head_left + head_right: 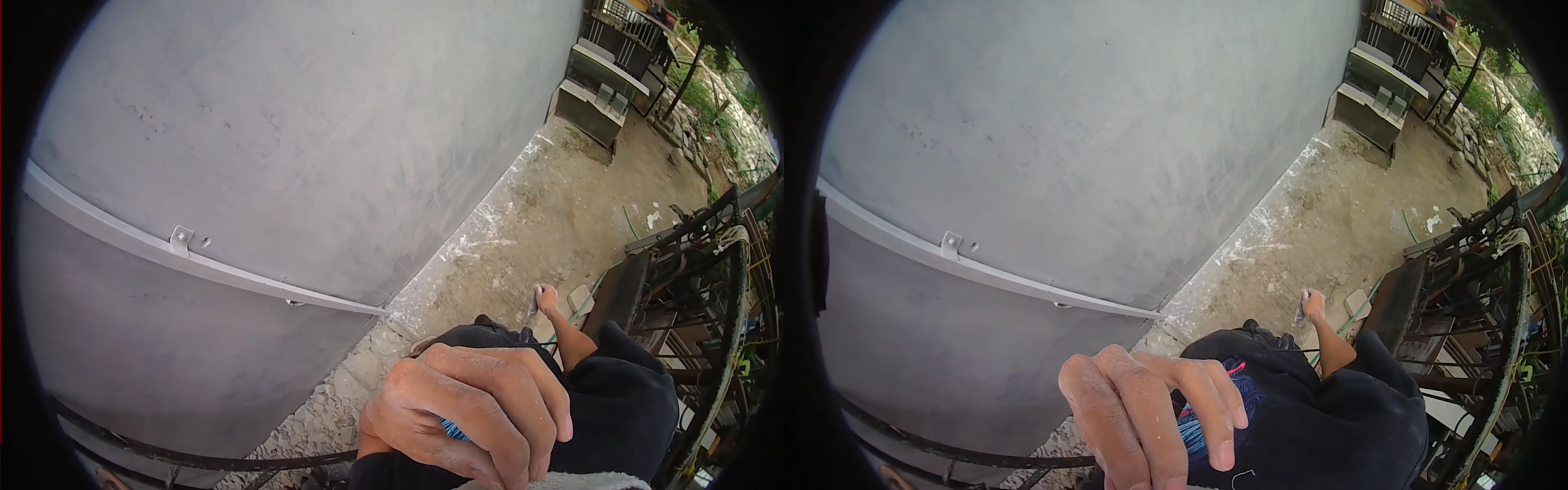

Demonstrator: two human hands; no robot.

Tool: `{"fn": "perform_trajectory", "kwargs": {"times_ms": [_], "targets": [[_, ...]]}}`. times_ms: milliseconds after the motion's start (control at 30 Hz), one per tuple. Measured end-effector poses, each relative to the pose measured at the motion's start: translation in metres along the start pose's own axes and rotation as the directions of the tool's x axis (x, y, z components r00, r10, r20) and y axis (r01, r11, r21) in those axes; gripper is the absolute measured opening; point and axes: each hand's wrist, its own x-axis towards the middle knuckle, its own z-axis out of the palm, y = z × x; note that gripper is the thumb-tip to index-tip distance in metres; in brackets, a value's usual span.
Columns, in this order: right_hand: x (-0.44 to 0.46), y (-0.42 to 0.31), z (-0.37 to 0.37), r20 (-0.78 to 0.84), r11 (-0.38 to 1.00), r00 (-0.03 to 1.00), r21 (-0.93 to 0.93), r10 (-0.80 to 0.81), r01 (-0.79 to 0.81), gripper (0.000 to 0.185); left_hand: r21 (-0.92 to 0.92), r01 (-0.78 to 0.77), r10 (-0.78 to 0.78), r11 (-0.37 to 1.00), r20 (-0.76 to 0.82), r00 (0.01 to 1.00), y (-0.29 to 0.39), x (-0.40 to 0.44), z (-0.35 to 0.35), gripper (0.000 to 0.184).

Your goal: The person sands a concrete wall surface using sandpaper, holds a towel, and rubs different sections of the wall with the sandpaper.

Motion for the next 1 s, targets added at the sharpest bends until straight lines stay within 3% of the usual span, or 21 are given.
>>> {"fn": "perform_trajectory", "kwargs": {"times_ms": [67, 133, 167, 233, 267, 300, 333, 433, 467, 533, 567, 600, 700, 767, 833, 867, 933, 1000], "targets": [[0.013, -0.022, 0.004, 0.013, 0.997, 0.998, 0.034, -0.063, 0.062, 0.034, -0.004, -0.056, 0.056, 0.998, -0.010, 0.998, 0.008, -0.001, 0.002, 0.026], [0.025, -0.044, 0.011, 0.050, 0.991, 0.991, 0.059, -0.121, 0.118, 0.033, -0.007, 0.079, -0.079, 0.997, -0.151, 0.985, 0.021, -0.001, 0.007, 0.017], [0.028, -0.052, 0.015, 0.070, 0.986, 0.986, 0.085, -0.153, 0.147, 0.032, 0.009, 0.070, -0.067, 0.998, -0.168, 0.983, 0.023, -0.003, 0.008, 0.017], [0.034, -0.070, 0.022, 0.132, 0.983, 0.975, 0.057, -0.179, 0.173, 0.031, -0.015, -0.063, 0.059, 0.998, -0.174, 0.983, 0.024, -0.006, 0.010, 0.014], [0.035, -0.075, 0.026, 0.173, 0.981, 0.965, 0.035, -0.195, 0.192, 0.030, 0.073, -0.168, 0.182, 0.983, -0.272, 0.945, 0.021, 0.000, 0.022, 0.019], [0.036, -0.082, 0.031, 0.192, 0.977, 0.958, 0.031, -0.212, 0.210, 0.030, 0.094, -0.179, 0.199, 0.979, -0.283, 0.938, 0.019, 0.004, 0.033, 0.019], [0.036, -0.086, 0.037, 0.169, 0.960, 0.945, 0.060, -0.281, 0.275, 0.030, 0.152, -0.212, 0.256, 0.965, -0.393, 0.883, 0.018, 0.008, 0.043, 0.021], [0.036, -0.099, 0.054, 0.196, 0.917, 0.896, 0.110, -0.398, 0.384, 0.031, 0.351, -0.145, 0.315, 0.925, -0.497, 0.809, 0.038, 0.011, 0.057, 0.026], [0.034, -0.103, 0.060, 0.214, 0.911, 0.886, 0.122, -0.411, 0.393, 0.030, 0.296, -0.106, 0.251, 0.949, -0.510, 0.823, 0.042, 0.007, 0.062, 0.027], [0.038, -0.116, 0.066, 0.380, 0.941, 0.862, 0.088, -0.335, 0.327, 0.030, 0.350, -0.079, 0.226, 0.933, -0.402, 0.887, 0.056, 0.000, 0.054, 0.024], [0.036, -0.122, 0.071, 0.350, 0.911, 0.842, 0.116, -0.411, 0.397, 0.031, 0.379, -0.071, 0.212, 0.923, -0.346, 0.914, 0.062, -0.004, 0.049, 0.024], [0.035, -0.134, 0.077, 0.362, 0.897, 0.822, 0.128, -0.440, 0.423, 0.032, 0.274, -0.150, 0.187, 0.950, -0.116, 0.975, 0.070, -0.006, 0.036, 0.026], [0.029, -0.183, 0.084, 0.405, 0.856, 0.755, 0.196, -0.516, 0.479, 0.034, 0.221, -0.278, 0.287, 0.935, -0.012, 0.958, 0.085, -0.006, 0.042, 0.028], [0.020, -0.229, 0.099, 0.431, 0.833, 0.713, 0.251, -0.553, 0.493, 0.036, 0.501, -0.347, 0.385, 0.793, 0.031, 0.922, 0.093, -0.016, 0.043, 0.027], [0.008, -0.278, 0.106, 0.365, 0.692, 0.591, 0.445, -0.720, 0.568, 0.037, 0.691, -0.337, 0.458, 0.640, 0.009, 0.889, 0.098, -0.034, 0.049, 0.026], [-0.001, -0.305, 0.105, 0.403, 0.711, 0.590, 0.477, -0.700, 0.517, 0.035, 0.840, -0.332, 0.536, 0.429, 0.059, 0.842, 0.105, -0.042, 0.048, 0.023], [-0.014, -0.352, 0.108, 0.444, 0.680, 0.518, 0.534, -0.731, 0.502, 0.034, 0.939, -0.290, 0.601, 0.184, 0.126, 0.789, 0.113, -0.053, 0.056, 0.021], [-0.041, -0.402, 0.095, 0.429, 0.608, 0.431, 0.583, -0.794, 0.539, 0.035, 0.978, -0.180, 0.603, 0.102, 0.084, 0.793, 0.118, -0.062, 0.070, 0.020]]}}
